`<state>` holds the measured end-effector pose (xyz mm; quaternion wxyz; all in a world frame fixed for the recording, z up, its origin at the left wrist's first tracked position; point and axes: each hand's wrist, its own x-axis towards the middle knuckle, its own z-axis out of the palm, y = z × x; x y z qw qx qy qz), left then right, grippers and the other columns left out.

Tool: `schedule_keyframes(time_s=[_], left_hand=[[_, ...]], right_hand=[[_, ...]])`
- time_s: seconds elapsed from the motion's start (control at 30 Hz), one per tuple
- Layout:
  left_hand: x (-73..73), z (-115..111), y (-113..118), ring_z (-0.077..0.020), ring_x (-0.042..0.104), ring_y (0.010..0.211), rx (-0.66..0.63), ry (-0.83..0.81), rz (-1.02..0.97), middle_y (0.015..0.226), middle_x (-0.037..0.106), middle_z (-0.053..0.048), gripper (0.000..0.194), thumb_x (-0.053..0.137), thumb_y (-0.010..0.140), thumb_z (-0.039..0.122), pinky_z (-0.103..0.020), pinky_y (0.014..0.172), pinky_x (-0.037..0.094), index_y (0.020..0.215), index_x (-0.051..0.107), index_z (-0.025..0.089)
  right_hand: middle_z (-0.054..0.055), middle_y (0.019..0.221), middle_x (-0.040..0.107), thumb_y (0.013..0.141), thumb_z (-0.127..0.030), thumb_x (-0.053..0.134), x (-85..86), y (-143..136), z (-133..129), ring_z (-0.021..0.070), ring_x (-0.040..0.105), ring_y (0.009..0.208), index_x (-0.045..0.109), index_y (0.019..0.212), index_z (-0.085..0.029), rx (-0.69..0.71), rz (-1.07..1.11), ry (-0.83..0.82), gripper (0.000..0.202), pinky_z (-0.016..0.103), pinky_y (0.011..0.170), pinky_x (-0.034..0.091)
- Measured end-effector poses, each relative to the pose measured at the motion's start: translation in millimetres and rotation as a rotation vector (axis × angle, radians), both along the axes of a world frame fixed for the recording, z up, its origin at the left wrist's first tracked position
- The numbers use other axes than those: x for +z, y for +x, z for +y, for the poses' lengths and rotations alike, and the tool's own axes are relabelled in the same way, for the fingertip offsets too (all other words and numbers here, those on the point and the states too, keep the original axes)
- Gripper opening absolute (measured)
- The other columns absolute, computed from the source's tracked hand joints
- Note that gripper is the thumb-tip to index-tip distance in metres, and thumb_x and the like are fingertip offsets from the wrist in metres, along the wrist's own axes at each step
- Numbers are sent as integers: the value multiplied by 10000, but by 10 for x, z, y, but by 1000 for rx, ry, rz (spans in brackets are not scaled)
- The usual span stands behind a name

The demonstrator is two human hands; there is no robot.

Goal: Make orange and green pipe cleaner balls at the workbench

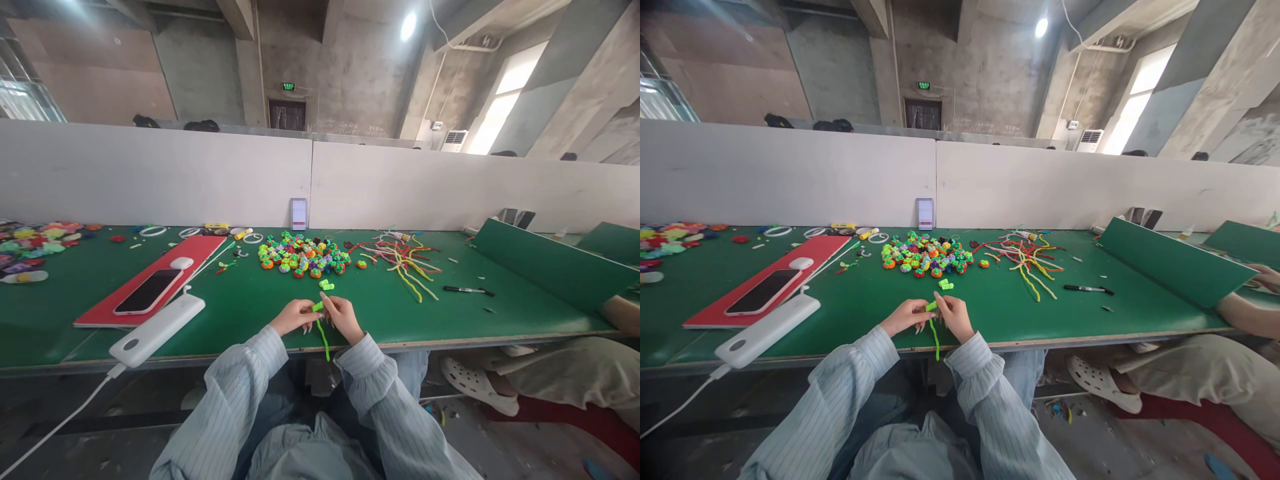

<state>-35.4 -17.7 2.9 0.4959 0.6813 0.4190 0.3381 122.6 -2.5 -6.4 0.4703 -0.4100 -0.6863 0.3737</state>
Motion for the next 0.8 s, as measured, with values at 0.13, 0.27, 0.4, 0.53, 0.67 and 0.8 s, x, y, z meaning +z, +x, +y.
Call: schedule_keyframes(time_s=[0.13,0.27,0.4,0.53,0.67,0.8], left_hand=[[9,-3,2,-72,478,399,-7,-9,-14,456,525,48,350,611,698,475,-192,433,368,677,513,139],[12,-3,2,-73,477,399,-14,-19,-6,462,529,44,360,608,698,484,-195,436,368,686,519,136],[7,0,2,-77,479,395,-7,-8,5,449,524,44,369,610,691,492,-197,438,367,662,508,138],[-5,5,-1,-77,474,384,0,-2,18,440,525,43,378,602,692,504,-199,436,371,651,508,139],[-14,9,-2,-76,464,369,7,8,22,418,511,50,389,596,691,516,-196,427,364,630,486,148],[-4,3,5,-72,447,350,25,-1,5,388,485,57,408,578,701,530,-194,414,348,586,441,163]], right_hand=[[-45,362,392,815,-556,424,-10,5,6,72,377,338,409,434,-192,-41,-14,24,527,201,377,310],[-45,349,379,822,-568,396,-29,6,17,71,369,331,388,420,-197,-53,-26,25,548,201,373,303],[-44,327,374,828,-577,378,-48,2,24,68,357,307,356,406,-201,-23,-34,2,566,203,365,298],[-51,299,350,824,-577,388,-61,1,29,63,325,280,337,391,-202,1,-27,-18,575,205,347,275],[-51,307,350,824,-570,397,-50,-5,23,58,329,278,345,396,-198,31,-6,-32,570,200,335,275],[-58,398,402,814,-559,428,-17,-19,5,58,366,308,407,511,-192,51,39,-42,477,185,321,303]])
